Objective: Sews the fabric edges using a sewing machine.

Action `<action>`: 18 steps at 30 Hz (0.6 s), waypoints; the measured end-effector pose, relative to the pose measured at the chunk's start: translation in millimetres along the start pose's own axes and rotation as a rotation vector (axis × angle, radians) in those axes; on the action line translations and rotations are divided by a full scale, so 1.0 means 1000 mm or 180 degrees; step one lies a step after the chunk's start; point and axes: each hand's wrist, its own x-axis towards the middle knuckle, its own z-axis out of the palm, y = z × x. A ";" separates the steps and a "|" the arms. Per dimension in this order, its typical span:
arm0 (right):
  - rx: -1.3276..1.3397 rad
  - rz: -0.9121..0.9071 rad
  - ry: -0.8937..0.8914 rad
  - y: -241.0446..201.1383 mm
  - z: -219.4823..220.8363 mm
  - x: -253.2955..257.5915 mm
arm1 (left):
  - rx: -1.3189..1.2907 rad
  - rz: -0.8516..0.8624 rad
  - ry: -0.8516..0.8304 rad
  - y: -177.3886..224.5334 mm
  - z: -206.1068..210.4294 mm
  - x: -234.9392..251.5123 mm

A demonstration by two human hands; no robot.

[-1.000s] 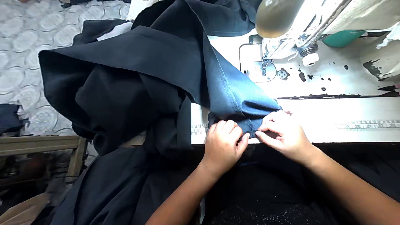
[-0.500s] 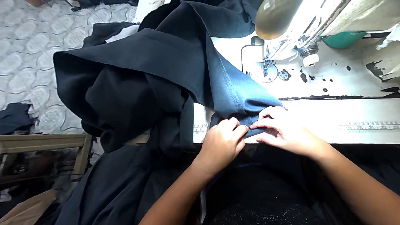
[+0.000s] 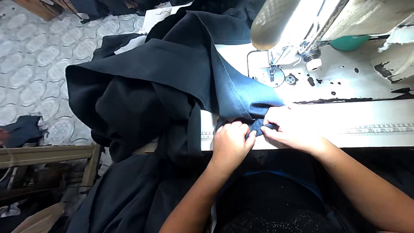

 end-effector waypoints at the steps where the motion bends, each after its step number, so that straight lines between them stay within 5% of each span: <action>1: -0.0036 0.0017 -0.0001 -0.001 0.000 0.000 | -0.0005 -0.0002 -0.0005 0.000 0.000 0.000; 5: -0.0189 0.0039 0.0048 -0.005 0.000 0.001 | -0.0234 0.0145 0.0091 -0.004 0.001 -0.003; 9: -0.1228 -0.0797 0.1012 -0.007 0.009 -0.017 | 0.0062 0.0700 0.0131 -0.005 0.003 -0.009; 15: -0.1040 -0.0489 0.1081 -0.003 0.015 -0.034 | 0.1798 0.1329 -0.1429 0.068 -0.032 0.001; 18: -0.0740 -0.0397 0.1151 -0.001 0.010 -0.030 | 0.0869 0.2221 -0.1759 0.043 -0.043 0.058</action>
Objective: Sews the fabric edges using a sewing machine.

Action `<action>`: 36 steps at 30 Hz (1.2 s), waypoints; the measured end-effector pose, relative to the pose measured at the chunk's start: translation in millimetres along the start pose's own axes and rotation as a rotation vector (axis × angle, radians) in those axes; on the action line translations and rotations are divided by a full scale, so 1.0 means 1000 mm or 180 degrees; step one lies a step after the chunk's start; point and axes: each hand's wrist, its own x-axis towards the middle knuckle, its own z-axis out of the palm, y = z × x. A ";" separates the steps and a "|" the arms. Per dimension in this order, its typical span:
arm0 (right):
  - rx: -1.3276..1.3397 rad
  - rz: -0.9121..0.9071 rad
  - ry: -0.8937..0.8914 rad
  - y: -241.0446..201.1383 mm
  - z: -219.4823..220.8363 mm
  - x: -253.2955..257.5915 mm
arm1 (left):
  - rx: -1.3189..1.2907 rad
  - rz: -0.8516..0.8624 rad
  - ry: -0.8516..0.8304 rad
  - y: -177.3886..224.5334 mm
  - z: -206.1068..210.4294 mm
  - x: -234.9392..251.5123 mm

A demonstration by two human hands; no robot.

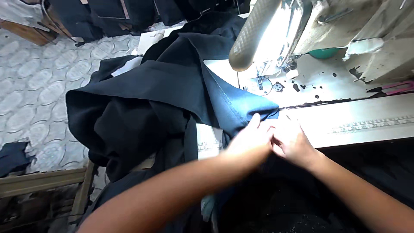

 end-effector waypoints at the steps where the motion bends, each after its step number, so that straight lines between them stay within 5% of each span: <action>1: 0.0086 0.0085 -0.0039 0.001 -0.001 0.000 | -0.0372 0.0340 0.0279 -0.028 0.011 0.004; 4: 0.0389 0.0264 -0.0285 0.005 -0.002 0.001 | -0.1351 0.0339 0.1073 -0.064 0.063 -0.007; 7: 0.0658 -0.0046 -0.0668 0.015 -0.006 0.013 | -0.1131 -0.0568 0.1582 -0.024 0.074 -0.021; 12: 0.1003 -0.0445 -0.1458 0.056 -0.014 0.064 | -0.0480 -0.1200 0.1487 -0.018 0.059 0.003; 19: 0.0346 0.0372 -0.0799 0.094 -0.001 0.092 | -0.0713 -0.1850 0.1358 -0.065 0.039 0.063; 26: 0.0086 0.0371 -0.0397 0.087 -0.004 0.094 | -0.1120 -0.1843 0.1755 -0.085 0.043 0.070; 36: -0.0516 0.0354 -0.0118 0.106 0.018 0.098 | -0.1000 -0.2001 0.1582 -0.094 0.040 0.082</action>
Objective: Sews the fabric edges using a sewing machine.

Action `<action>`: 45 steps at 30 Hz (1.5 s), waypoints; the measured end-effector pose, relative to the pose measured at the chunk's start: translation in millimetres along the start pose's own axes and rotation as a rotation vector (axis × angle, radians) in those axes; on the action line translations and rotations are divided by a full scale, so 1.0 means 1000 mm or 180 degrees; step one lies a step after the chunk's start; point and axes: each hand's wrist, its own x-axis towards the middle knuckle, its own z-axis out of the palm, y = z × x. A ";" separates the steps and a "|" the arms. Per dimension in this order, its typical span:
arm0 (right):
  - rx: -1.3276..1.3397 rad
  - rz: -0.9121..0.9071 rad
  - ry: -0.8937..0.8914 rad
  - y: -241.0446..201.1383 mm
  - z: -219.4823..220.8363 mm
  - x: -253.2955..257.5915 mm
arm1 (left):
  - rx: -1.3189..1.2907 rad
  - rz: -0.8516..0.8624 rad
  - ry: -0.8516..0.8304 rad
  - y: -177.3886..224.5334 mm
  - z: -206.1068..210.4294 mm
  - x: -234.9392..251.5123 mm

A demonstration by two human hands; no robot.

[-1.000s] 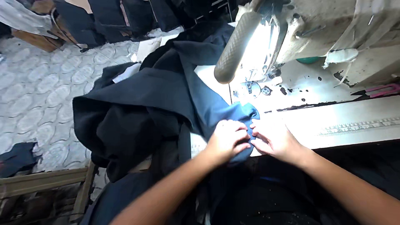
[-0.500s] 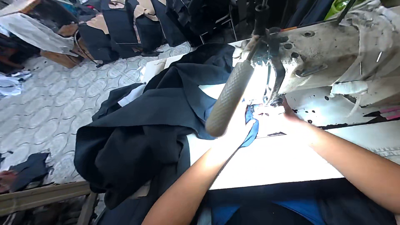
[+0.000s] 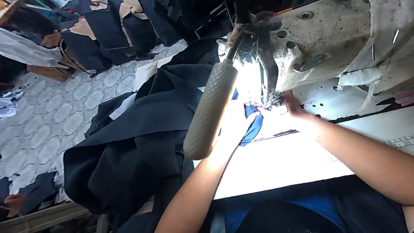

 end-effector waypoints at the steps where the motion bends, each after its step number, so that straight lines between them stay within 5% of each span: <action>1: 0.0029 0.0022 -0.0037 -0.001 -0.001 0.001 | -0.0006 0.0006 -0.0011 -0.001 0.001 -0.001; 14: 0.0517 0.0231 -0.0281 -0.006 -0.011 0.000 | -0.0156 0.0016 -0.0095 0.001 0.000 -0.007; 19: 0.0575 0.0137 0.0059 0.005 0.013 -0.001 | -0.0166 0.0056 -0.0027 0.001 0.001 -0.007; 25: 0.1049 0.0705 -0.0826 -0.013 -0.039 0.010 | -0.0370 0.0077 0.0111 0.002 -0.002 -0.007; 32: 0.0955 0.1007 -0.0314 -0.018 -0.038 0.007 | -0.0174 0.0220 -0.0144 0.003 -0.008 -0.007; 35: 0.0849 0.0803 -0.0083 -0.015 -0.032 0.004 | -0.0161 0.0225 -0.0330 0.001 -0.013 -0.004; 39: 0.0556 0.0784 -0.0706 -0.018 -0.037 0.008 | -0.0084 0.0208 -0.0292 0.000 -0.013 -0.001; 43: 0.0758 0.0548 -0.0436 -0.003 -0.030 0.000 | 0.0243 -0.0141 -0.0932 0.010 -0.031 0.002; 45: 0.1111 0.0386 -0.0446 -0.007 -0.033 -0.010 | 0.0094 0.0278 -0.0457 -0.002 -0.038 -0.013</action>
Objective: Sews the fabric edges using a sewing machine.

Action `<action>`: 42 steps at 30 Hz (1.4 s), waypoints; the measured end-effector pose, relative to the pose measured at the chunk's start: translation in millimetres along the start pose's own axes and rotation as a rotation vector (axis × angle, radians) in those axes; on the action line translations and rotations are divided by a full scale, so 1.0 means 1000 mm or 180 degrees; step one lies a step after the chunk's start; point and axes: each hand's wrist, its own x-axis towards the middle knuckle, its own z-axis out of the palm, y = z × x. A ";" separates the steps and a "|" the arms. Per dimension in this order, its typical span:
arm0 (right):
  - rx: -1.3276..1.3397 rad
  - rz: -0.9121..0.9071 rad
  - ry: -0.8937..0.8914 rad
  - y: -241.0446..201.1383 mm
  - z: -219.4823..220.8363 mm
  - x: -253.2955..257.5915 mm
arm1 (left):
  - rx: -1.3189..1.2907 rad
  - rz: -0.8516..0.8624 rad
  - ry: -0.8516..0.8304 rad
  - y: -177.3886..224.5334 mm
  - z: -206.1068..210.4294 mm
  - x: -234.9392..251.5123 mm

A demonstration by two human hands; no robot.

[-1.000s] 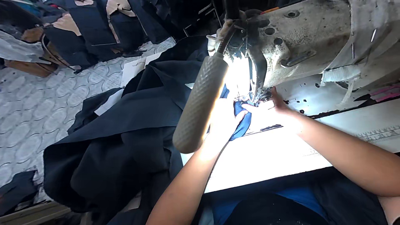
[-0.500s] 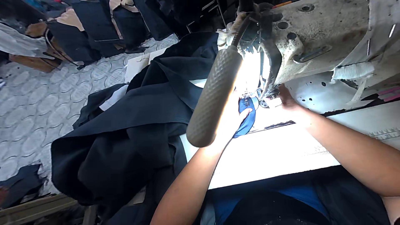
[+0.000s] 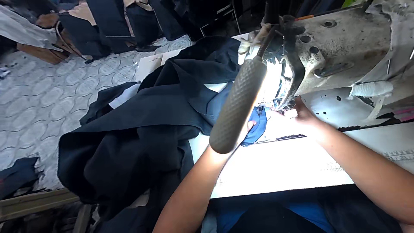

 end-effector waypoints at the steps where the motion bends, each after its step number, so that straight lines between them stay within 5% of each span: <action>1: 0.0141 -0.0052 -0.0333 -0.008 -0.003 -0.003 | -0.0249 0.0253 0.0156 -0.006 -0.007 -0.016; 2: 0.0086 -0.0331 -0.0699 -0.013 -0.002 -0.005 | -0.0577 0.0547 0.0102 -0.008 -0.019 -0.033; 4: -0.0170 -0.1089 -0.1095 -0.020 0.006 -0.005 | -0.1119 0.1214 -0.0906 -0.005 -0.040 -0.060; 6: -0.0166 -0.1291 -0.1129 -0.030 0.012 -0.001 | -0.0892 0.0943 -0.1577 -0.011 -0.043 -0.060; 9: 0.0402 -0.0539 -0.1286 -0.048 0.011 0.012 | 0.0183 -0.0304 -0.0316 -0.047 -0.029 -0.026; 13: 0.1027 0.0176 -0.0954 -0.070 0.006 0.019 | 0.0490 -0.0296 0.0709 -0.049 -0.037 -0.001; 17: 0.1241 0.0230 -0.0800 -0.071 0.003 0.014 | -0.0225 0.0004 -0.0376 -0.030 -0.036 0.004; 21: 0.1173 0.0118 -0.0706 -0.073 0.006 0.015 | -0.0582 0.0141 -0.0402 -0.030 -0.022 0.016; 25: 0.1106 -0.0307 -0.0889 -0.066 0.002 0.015 | 0.0179 -0.0111 0.0044 -0.031 -0.028 0.008; 28: 0.0969 -0.0724 -0.1224 -0.061 0.010 0.015 | 0.0558 0.0549 0.0100 -0.038 -0.032 -0.014; 31: 0.0955 -0.0748 -0.1403 -0.061 0.017 0.018 | -0.0065 0.1231 -0.0447 -0.046 -0.048 -0.042; 36: 0.0898 -0.0415 -0.1530 -0.064 0.025 0.026 | -0.0512 0.0000 -0.1125 -0.044 -0.068 -0.071; 42: 0.0762 -0.0796 -0.0593 -0.062 0.042 0.019 | -0.0596 -0.0257 -0.0089 -0.036 -0.048 -0.070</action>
